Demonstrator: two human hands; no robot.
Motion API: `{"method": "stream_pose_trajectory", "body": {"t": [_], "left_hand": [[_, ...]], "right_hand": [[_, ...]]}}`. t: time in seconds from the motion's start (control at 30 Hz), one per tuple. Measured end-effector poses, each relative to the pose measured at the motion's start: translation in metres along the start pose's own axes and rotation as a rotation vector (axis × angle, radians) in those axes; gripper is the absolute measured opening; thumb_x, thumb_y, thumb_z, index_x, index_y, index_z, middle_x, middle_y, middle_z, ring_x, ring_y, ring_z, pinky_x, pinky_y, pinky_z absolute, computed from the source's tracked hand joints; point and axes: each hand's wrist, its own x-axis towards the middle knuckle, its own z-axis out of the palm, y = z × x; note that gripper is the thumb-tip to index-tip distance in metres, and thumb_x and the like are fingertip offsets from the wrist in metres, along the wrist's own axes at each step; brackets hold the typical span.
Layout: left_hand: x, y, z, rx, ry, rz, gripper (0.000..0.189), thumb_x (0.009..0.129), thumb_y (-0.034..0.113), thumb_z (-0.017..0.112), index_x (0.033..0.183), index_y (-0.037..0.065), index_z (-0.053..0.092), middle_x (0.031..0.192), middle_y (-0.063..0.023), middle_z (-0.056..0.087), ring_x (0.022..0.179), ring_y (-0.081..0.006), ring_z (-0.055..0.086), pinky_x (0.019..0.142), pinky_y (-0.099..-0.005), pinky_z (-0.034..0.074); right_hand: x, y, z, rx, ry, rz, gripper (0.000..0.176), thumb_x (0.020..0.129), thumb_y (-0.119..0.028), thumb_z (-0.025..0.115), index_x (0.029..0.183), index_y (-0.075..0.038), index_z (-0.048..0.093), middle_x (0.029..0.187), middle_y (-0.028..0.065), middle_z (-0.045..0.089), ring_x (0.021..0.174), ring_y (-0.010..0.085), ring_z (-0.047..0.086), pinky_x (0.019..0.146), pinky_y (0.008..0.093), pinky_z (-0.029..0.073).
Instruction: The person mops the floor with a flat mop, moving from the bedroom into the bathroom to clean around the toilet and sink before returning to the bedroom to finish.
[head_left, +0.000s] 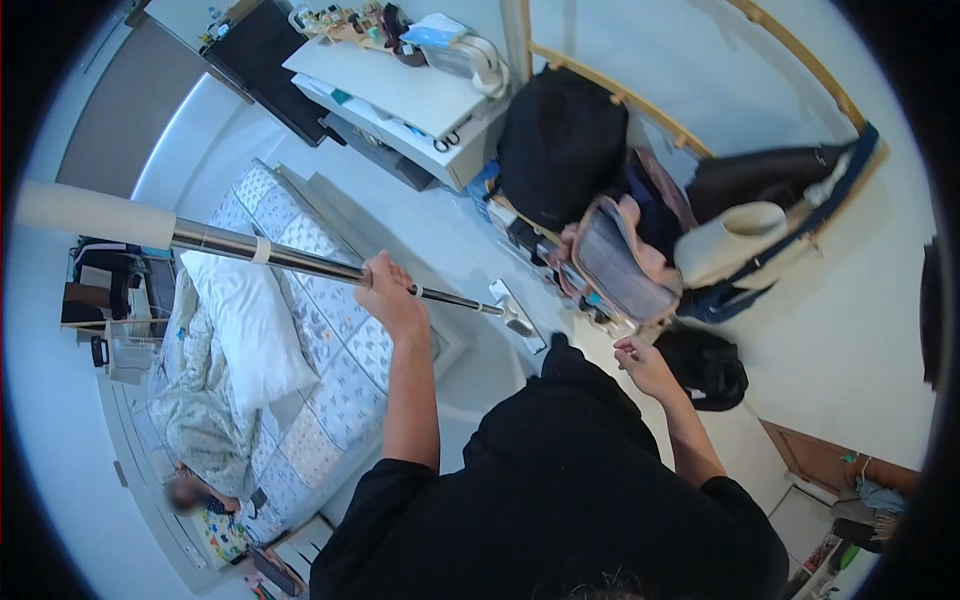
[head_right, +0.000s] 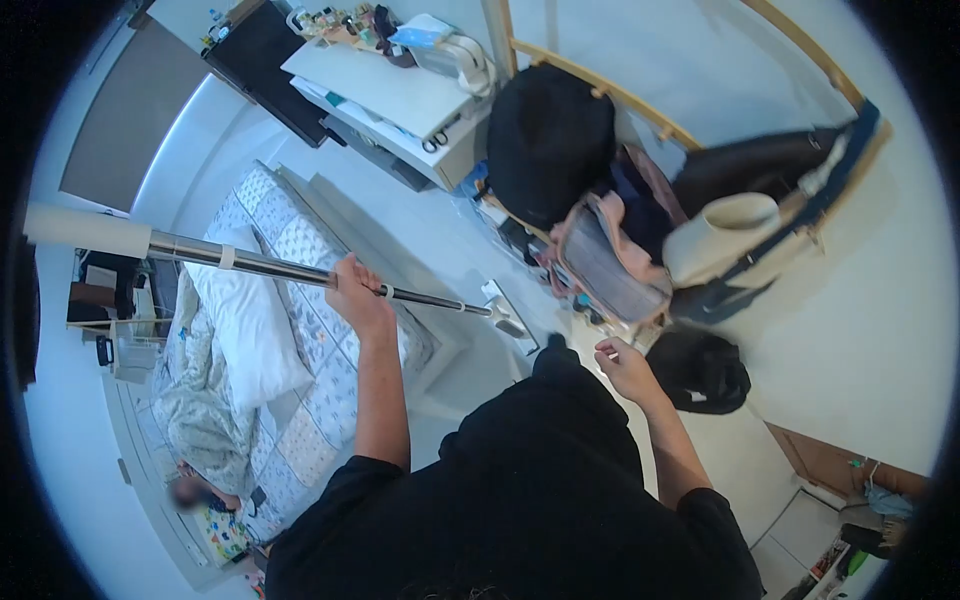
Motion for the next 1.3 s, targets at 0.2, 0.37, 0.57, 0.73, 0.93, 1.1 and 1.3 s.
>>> {"method": "stream_pose_trajectory", "body": {"t": [0.2,0.37,0.57,0.73,0.93,1.1,1.3], "left_hand": [[0.134,-0.013,0.023,0.060,0.006,0.069,0.028,0.083,0.003,0.054,0.062,0.011,0.038,0.056,0.0030,0.035,0.048,-0.0069,0.032,0.046,-0.0239,0.027],[0.245,0.015,0.037,0.086,0.084,0.161,0.028,0.080,0.006,0.056,0.059,0.011,0.036,0.054,0.0014,0.033,0.046,-0.0087,0.032,0.045,-0.0249,0.026],[0.380,0.055,0.032,0.047,0.181,0.268,0.027,0.080,0.006,0.054,0.057,0.008,0.040,0.053,0.0003,0.037,0.046,-0.0085,0.034,0.044,-0.0253,0.027],[0.508,0.050,0.009,0.085,0.163,0.272,0.029,0.080,0.007,0.055,0.057,0.009,0.038,0.053,0.0012,0.035,0.046,-0.0083,0.032,0.044,-0.0255,0.025],[0.678,0.054,0.010,0.124,0.037,0.223,0.032,0.080,0.007,0.057,0.055,0.010,0.037,0.053,0.0009,0.035,0.046,-0.0090,0.034,0.046,-0.0253,0.025],[0.809,0.058,0.031,0.115,0.036,0.211,0.033,0.084,0.006,0.058,0.059,0.012,0.038,0.054,0.0048,0.034,0.046,-0.0049,0.031,0.043,-0.0237,0.023],[0.967,0.065,0.030,0.090,0.084,0.197,0.033,0.081,0.006,0.059,0.058,0.013,0.036,0.052,0.0028,0.034,0.045,-0.0084,0.031,0.044,-0.0251,0.024]], "right_hand": [[0.149,-0.106,0.038,0.047,-0.088,-0.177,0.023,0.088,-0.017,0.060,0.104,0.001,0.058,0.084,0.0050,0.059,0.073,0.0121,0.056,0.067,0.0274,0.047],[0.296,-0.222,0.092,0.025,-0.279,-0.195,0.026,0.087,-0.019,0.058,0.104,0.001,0.058,0.086,0.0074,0.062,0.077,0.0134,0.058,0.070,0.0285,0.048],[0.422,-0.364,0.172,-0.034,-0.417,-0.350,0.032,0.087,-0.023,0.057,0.109,-0.001,0.058,0.092,0.0099,0.064,0.078,0.0170,0.060,0.073,0.0305,0.048],[0.509,-0.419,0.238,-0.132,-0.450,-0.318,0.033,0.087,-0.026,0.058,0.108,-0.001,0.059,0.095,0.0116,0.064,0.082,0.0183,0.060,0.076,0.0306,0.048],[0.589,-0.466,0.305,-0.290,-0.454,-0.246,0.031,0.087,-0.025,0.057,0.106,-0.001,0.060,0.098,0.0138,0.065,0.088,0.0222,0.063,0.079,0.0324,0.049],[0.659,-0.523,0.345,-0.105,-0.293,-0.235,0.028,0.088,-0.021,0.056,0.106,0.000,0.059,0.091,0.0127,0.064,0.078,0.0200,0.063,0.072,0.0311,0.050],[0.767,-0.606,0.414,0.022,-0.234,-0.147,0.025,0.087,-0.017,0.056,0.105,0.001,0.059,0.089,0.0095,0.063,0.071,0.0170,0.062,0.066,0.0295,0.050]]}}
